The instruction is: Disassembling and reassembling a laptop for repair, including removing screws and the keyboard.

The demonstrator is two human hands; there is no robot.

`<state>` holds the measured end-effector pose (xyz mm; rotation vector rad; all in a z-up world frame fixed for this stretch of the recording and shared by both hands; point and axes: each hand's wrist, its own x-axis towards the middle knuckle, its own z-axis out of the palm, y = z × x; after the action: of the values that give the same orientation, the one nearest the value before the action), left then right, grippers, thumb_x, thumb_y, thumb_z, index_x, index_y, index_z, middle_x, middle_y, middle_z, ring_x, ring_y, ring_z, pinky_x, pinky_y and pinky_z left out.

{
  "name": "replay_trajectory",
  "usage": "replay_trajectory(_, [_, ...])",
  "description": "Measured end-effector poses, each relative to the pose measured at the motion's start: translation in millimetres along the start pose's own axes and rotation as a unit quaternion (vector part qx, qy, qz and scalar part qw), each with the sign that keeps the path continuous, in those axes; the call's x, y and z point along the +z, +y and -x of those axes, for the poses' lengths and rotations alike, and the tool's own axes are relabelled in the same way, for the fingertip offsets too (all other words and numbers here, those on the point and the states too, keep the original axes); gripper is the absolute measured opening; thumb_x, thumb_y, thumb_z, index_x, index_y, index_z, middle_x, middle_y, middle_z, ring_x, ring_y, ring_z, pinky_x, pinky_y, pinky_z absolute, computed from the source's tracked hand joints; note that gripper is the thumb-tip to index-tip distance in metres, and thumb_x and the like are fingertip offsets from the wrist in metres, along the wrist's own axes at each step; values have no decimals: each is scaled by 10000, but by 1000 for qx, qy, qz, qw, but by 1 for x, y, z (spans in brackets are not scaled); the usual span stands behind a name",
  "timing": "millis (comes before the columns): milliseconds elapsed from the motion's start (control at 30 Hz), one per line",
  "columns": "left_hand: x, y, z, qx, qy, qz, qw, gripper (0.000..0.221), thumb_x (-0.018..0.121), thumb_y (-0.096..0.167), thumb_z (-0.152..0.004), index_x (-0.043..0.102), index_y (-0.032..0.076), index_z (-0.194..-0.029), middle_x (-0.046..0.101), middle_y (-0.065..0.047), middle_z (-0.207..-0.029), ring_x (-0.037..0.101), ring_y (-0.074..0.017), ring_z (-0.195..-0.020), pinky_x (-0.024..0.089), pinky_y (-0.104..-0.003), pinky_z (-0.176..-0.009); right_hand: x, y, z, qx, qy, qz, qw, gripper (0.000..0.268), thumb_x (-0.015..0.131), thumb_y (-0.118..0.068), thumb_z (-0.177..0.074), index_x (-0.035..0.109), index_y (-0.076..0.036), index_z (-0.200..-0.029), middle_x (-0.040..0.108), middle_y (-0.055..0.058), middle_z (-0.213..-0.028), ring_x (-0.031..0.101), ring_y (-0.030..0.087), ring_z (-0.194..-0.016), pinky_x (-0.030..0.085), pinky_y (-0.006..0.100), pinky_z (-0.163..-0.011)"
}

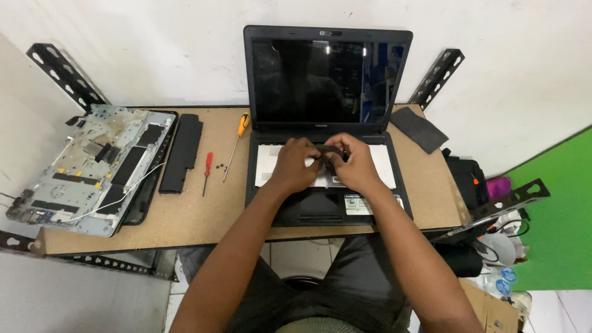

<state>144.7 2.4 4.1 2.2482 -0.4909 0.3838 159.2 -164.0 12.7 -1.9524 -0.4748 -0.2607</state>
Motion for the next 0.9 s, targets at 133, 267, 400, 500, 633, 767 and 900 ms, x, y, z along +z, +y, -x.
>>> replay_trajectory(133, [0, 0, -1, -27, -6, 34, 999, 128, 595, 192, -777, 690, 111, -804, 623, -75, -910, 555, -331, -968, 447, -435, -847, 1, 3, -2, 36, 40, -60, 997, 210, 625, 71, -796, 651, -59, -958, 607, 55, -719, 571, 130, -705, 522, 263, -635])
replay_trajectory(267, [6, -4, -2, -14, -12, -12, 1000, 109, 608, 191, -777, 688, 121, -802, 622, -77, -906, 552, -338, -978, 439, -450, -849, -5, 1, -2, 54, 72, -89, 992, 194, 599, 81, -825, 638, -46, -966, 595, 56, -745, 576, 128, -722, 541, 261, -617])
replay_trajectory(400, [10, -12, -2, -11, -3, -12, 1000, 141, 609, 255, -793, 666, 128, -772, 610, -72, -884, 559, -324, -971, 438, -440, -836, -20, 1, -7, 56, 218, -97, 969, 194, 607, 46, -846, 617, -75, -998, 560, 1, -769, 539, 84, -691, 485, 206, -634])
replay_trajectory(500, [11, -13, -4, -8, -2, -13, 1000, 137, 612, 251, -789, 659, 124, -769, 607, -80, -882, 560, -331, -971, 441, -443, -833, -21, 10, -7, 40, 234, -136, 962, 185, 609, 23, -873, 597, -42, -1047, 564, 25, -801, 526, 69, -691, 469, 202, -637])
replay_trajectory(633, [11, -11, -3, -11, 4, -9, 1000, 146, 603, 252, -802, 651, 122, -755, 600, -78, -877, 561, -323, -964, 437, -430, -826, -15, 7, -5, 20, 192, -203, 960, 199, 600, -15, -908, 583, -48, -1103, 558, 3, -889, 580, 51, -778, 501, 185, -712])
replay_trajectory(767, [10, -11, -5, -3, -2, -27, 1000, 136, 603, 242, -790, 657, 119, -768, 600, -84, -883, 555, -333, -962, 443, -443, -806, -2, -6, 1, -28, 121, -199, 972, 207, 621, 18, -886, 601, -23, -1088, 625, 92, -1040, 621, 136, -939, 504, 263, -835])
replay_trajectory(900, [15, -16, -4, -7, -13, -68, 998, 140, 573, 185, -728, 661, 83, -767, 589, -102, -905, 546, -344, -972, 444, -457, -804, 1, 1, 4, -42, 16, -69, 997, 286, 757, -75, -790, 655, -70, -1057, 649, 81, -1007, 612, 165, -958, 463, 309, -875])
